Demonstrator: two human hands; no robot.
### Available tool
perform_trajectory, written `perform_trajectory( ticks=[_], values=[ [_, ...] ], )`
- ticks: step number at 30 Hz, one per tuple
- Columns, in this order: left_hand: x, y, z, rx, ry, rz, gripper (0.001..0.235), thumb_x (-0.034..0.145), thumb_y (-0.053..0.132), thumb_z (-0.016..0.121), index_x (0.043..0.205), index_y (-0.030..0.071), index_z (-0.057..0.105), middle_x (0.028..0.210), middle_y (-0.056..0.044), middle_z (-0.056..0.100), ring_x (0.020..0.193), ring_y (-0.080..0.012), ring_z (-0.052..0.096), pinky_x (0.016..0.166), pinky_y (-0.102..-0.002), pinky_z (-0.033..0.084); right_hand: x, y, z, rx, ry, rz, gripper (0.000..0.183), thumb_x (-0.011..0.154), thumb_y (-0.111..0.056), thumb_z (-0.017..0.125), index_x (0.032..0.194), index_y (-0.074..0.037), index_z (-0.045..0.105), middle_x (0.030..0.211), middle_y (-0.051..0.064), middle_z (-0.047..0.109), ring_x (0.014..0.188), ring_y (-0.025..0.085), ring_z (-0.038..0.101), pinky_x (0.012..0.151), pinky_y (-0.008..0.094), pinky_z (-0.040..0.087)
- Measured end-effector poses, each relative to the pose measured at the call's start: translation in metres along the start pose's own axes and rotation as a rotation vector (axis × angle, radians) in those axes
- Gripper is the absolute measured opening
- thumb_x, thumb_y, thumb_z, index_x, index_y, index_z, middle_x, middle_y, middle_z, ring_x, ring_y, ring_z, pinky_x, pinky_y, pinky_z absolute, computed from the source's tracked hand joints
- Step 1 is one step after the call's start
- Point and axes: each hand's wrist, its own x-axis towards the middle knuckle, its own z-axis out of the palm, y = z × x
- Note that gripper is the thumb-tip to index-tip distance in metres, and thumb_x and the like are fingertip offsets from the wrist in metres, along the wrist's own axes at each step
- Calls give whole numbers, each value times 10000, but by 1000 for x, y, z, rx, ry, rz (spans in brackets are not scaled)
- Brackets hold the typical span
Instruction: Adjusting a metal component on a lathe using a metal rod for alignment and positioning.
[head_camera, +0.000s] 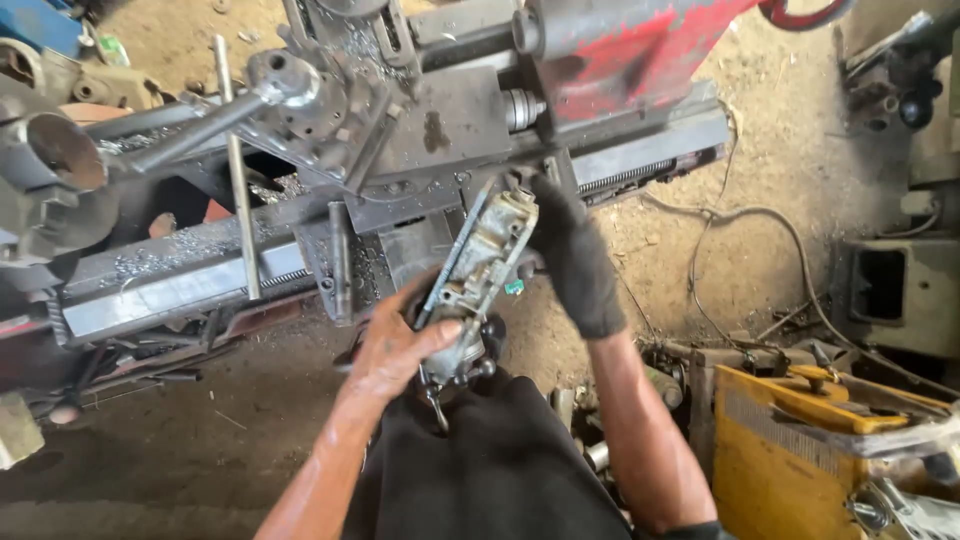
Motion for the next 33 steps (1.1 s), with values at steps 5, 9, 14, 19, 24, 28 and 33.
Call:
perform_trajectory(
  ticks=[5, 9, 14, 19, 24, 28, 33],
  values=[
    [-10, 4, 10, 55, 80, 34, 871, 674, 336, 942, 1397, -8, 599, 1300, -285, 670, 1266, -387, 611, 1096, -486, 472, -3, 97, 9, -822, -161, -143, 502, 982, -194, 664, 1470, -136, 563, 1329, 57, 637, 1290, 164, 589, 928, 341, 608],
    [-29, 25, 31, 149, 156, -48, 885, 653, 287, 940, 1417, 22, 581, 1293, -262, 687, 1281, -388, 618, 1092, -483, 495, 6, 74, 13, 192, -234, -127, 656, 897, -431, 742, 1429, -97, 554, 1331, 168, 622, 1250, 286, 615, 989, 458, 577],
    [-32, 19, 26, 268, 206, 87, 828, 687, 264, 935, 1394, 8, 589, 1249, -269, 685, 1204, -436, 649, 1041, -540, 530, 3, 48, 14, 843, -294, -153, 752, 854, -526, 764, 1377, -26, 558, 1289, 274, 627, 1192, 380, 644, 1027, 533, 557],
    [-43, 21, 18, 582, 248, 86, 1038, 628, 398, 967, 1499, 82, 499, 1381, -284, 579, 1318, -548, 484, 1085, -732, 376, 0, 50, 13, 814, -346, -158, 817, 774, -386, 764, 1398, 73, 506, 1233, 314, 638, 1107, 390, 683, 980, 512, 578],
    [-56, 38, 33, 887, 434, 575, 1089, 560, 362, 1004, 1457, -6, 506, 1271, -278, 529, 1178, -464, 558, 869, -617, 589, 2, 65, 9, 850, -411, -325, 741, 835, -457, 696, 1377, 7, 497, 1201, 181, 600, 1139, 323, 602, 1049, 513, 473],
    [-67, 37, 45, 1095, 492, 585, 1205, 718, 659, 904, 1546, -2, 329, 1394, -269, 524, 1242, -432, 544, 1070, -586, 484, -5, 65, 14, 866, -374, -227, 733, 844, -460, 690, 1374, 10, 501, 1200, 188, 603, 1131, 332, 613, 1044, 519, 482],
    [-81, 25, 30, 846, 330, 707, 1074, 752, 396, 978, 1513, -12, 339, 1509, -256, 465, 1363, -444, 512, 1173, -595, 430, -21, 71, 23, 893, -320, -78, 724, 856, -464, 681, 1370, 13, 506, 1199, 198, 606, 1122, 344, 626, 1039, 527, 494]
  ],
)
